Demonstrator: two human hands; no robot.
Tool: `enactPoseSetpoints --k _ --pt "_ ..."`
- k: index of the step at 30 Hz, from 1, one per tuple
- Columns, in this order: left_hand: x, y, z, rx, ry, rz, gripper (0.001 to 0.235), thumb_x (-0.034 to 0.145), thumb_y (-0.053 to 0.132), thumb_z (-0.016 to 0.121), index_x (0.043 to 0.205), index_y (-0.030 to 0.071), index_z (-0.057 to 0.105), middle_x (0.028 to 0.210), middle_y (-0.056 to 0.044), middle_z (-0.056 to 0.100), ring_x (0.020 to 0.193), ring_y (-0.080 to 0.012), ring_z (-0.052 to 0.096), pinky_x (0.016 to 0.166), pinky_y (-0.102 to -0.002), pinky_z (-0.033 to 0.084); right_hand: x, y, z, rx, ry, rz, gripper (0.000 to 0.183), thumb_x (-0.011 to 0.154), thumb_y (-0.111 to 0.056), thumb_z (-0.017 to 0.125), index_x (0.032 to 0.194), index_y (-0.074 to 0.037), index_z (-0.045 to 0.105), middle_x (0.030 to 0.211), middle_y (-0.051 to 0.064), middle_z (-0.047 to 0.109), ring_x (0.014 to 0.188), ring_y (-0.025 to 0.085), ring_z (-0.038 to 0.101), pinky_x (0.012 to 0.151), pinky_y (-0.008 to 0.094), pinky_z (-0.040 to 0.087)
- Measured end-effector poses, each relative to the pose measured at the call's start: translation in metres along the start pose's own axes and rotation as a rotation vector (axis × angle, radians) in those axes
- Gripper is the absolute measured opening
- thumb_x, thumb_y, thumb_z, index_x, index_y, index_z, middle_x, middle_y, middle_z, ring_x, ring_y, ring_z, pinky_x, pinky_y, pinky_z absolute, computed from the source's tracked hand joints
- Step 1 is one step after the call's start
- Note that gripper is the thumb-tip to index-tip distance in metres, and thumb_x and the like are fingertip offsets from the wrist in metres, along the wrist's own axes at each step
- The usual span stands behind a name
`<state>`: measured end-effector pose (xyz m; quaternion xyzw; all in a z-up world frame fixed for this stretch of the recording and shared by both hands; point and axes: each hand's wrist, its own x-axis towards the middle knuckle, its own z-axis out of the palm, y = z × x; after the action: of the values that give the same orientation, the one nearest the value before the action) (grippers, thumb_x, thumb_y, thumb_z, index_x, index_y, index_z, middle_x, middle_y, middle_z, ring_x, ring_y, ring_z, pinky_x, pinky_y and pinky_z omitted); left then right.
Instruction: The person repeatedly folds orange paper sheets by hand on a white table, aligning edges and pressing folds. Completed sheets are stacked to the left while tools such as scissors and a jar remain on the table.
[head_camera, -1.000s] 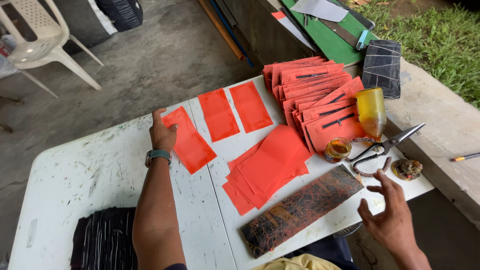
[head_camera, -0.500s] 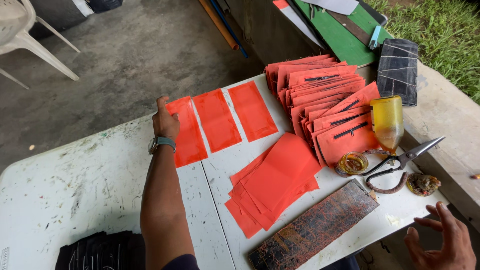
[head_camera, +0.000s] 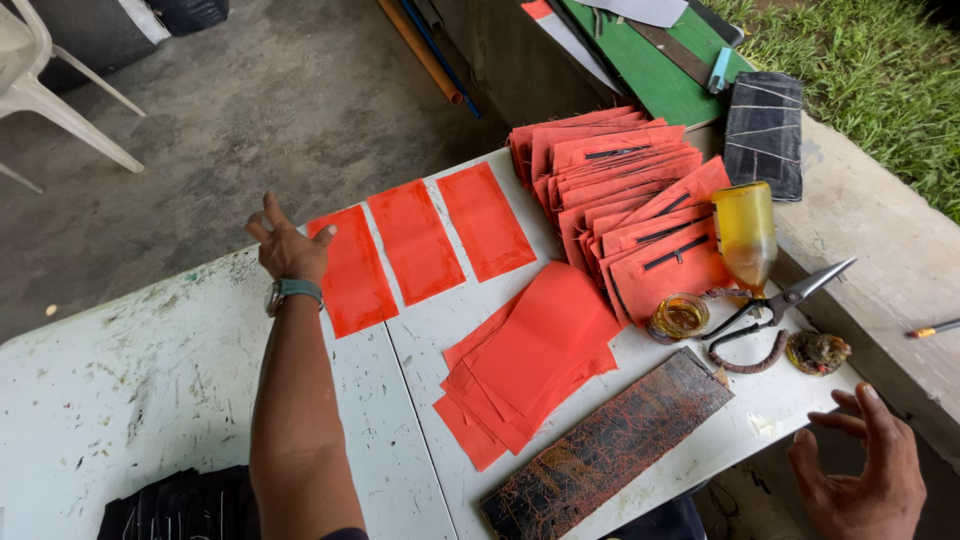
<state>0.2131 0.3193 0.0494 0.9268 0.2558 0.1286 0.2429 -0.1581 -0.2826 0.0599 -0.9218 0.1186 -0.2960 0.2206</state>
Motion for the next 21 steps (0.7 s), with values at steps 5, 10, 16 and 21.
enactPoseSetpoints --k 5,10,16,21 --pt "-0.03 0.008 -0.045 0.008 0.188 0.163 0.125 0.078 0.048 0.095 0.162 0.012 0.01 0.152 -0.039 0.015 0.129 -0.0499 0.049 0.093 -0.053 0.053 0.004 0.0 0.003 0.182 0.098 -0.023 0.078 0.089 0.003 0.075 0.159 -0.002 0.042 0.131 0.022 0.061 0.106 0.025 0.071 0.093 0.035 0.057" --pt "-0.114 0.013 -0.1 -0.268 0.32 0.498 0.095 0.092 0.024 0.095 0.162 0.0 0.034 0.154 -0.025 0.039 0.146 -0.0404 0.042 0.117 -0.049 0.046 0.008 0.018 0.009 0.411 0.22 -0.035 0.079 0.093 0.004 0.071 0.163 -0.005 0.036 0.132 0.02 0.059 0.114 0.022 0.065 0.101 0.035 0.054" --pt "-0.302 -0.084 -0.082 -0.379 0.307 0.562 0.043 0.087 0.011 0.083 0.123 -0.001 0.063 0.124 -0.017 0.07 0.119 -0.0257 0.068 0.106 -0.037 0.052 0.012 0.021 0.017 0.534 0.183 0.008 0.085 0.088 0.002 0.071 0.161 -0.006 0.027 0.134 0.018 0.061 0.116 0.023 0.064 0.101 0.039 0.053" --pt "-0.4 -0.157 0.063 -0.696 -0.015 0.528 0.046 0.076 0.009 0.083 0.113 -0.003 0.059 0.091 -0.009 0.078 0.096 -0.0168 0.077 0.113 -0.044 0.048 -0.001 0.01 0.013 0.47 -0.024 0.144 0.093 0.081 -0.004 0.074 0.16 -0.008 0.024 0.133 0.017 0.061 0.114 0.025 0.066 0.096 0.04 0.054"
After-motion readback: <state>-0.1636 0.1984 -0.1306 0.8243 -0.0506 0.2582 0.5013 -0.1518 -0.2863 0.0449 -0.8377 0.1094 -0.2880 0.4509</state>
